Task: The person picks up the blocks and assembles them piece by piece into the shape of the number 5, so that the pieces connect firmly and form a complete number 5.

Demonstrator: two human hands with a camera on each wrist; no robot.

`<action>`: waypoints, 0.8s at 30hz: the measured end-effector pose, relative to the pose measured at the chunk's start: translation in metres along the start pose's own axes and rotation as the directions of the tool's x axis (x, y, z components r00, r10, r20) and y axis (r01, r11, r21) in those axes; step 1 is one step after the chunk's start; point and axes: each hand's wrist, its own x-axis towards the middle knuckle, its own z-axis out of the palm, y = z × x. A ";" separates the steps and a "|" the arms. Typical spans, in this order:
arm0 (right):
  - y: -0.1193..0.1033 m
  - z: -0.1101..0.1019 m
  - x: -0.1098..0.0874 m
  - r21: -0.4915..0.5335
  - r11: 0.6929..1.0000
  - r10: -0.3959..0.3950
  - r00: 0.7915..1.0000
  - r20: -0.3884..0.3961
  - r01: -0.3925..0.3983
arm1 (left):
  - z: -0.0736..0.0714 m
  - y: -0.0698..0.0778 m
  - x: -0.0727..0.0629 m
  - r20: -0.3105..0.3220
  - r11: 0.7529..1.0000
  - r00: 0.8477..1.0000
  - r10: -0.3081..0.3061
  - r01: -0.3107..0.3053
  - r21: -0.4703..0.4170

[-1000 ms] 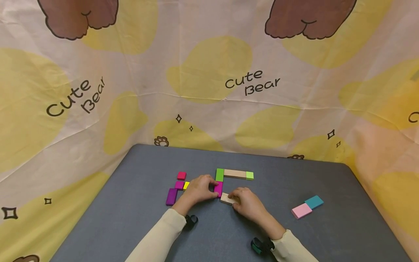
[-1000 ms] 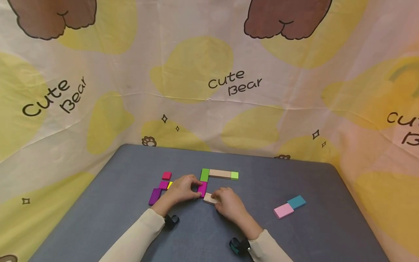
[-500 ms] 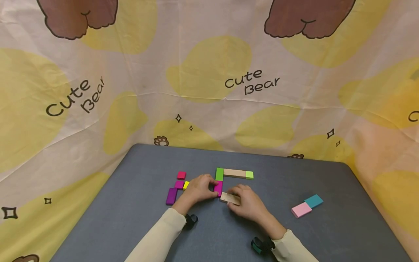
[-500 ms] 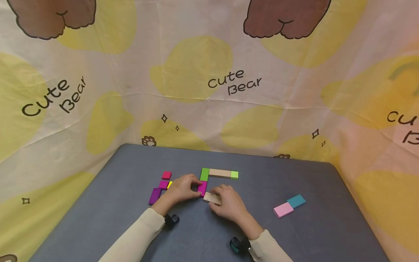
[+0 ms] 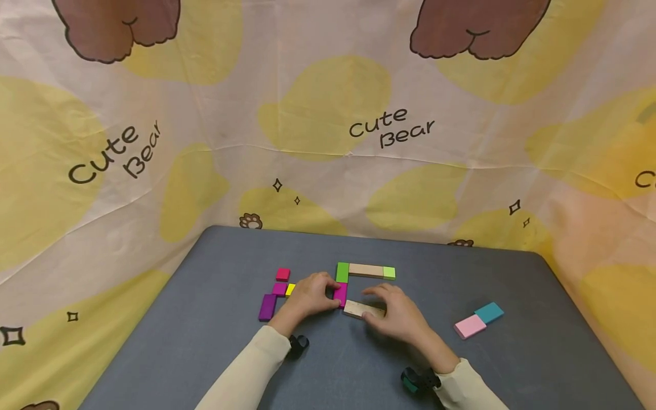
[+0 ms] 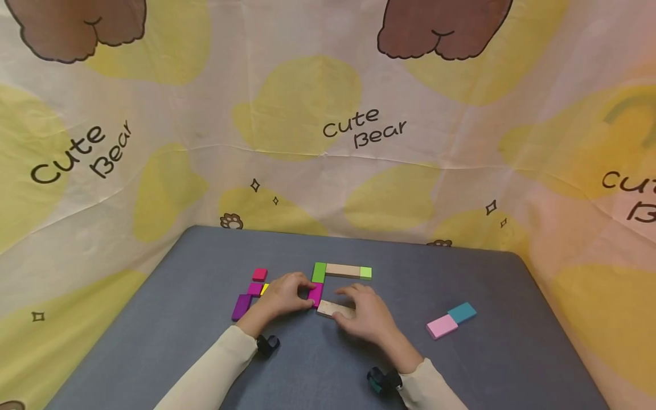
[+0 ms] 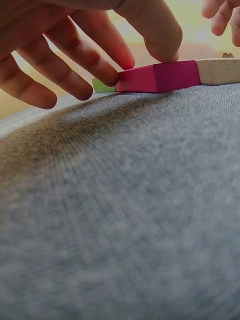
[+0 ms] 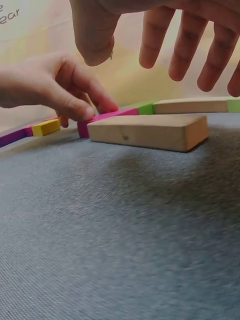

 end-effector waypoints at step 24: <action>0.039 -0.039 -0.030 -0.102 0.984 0.138 0.988 -0.076 -0.145 | -0.001 0.002 -0.001 0.004 1.000 1.000 0.001 -0.001 -0.010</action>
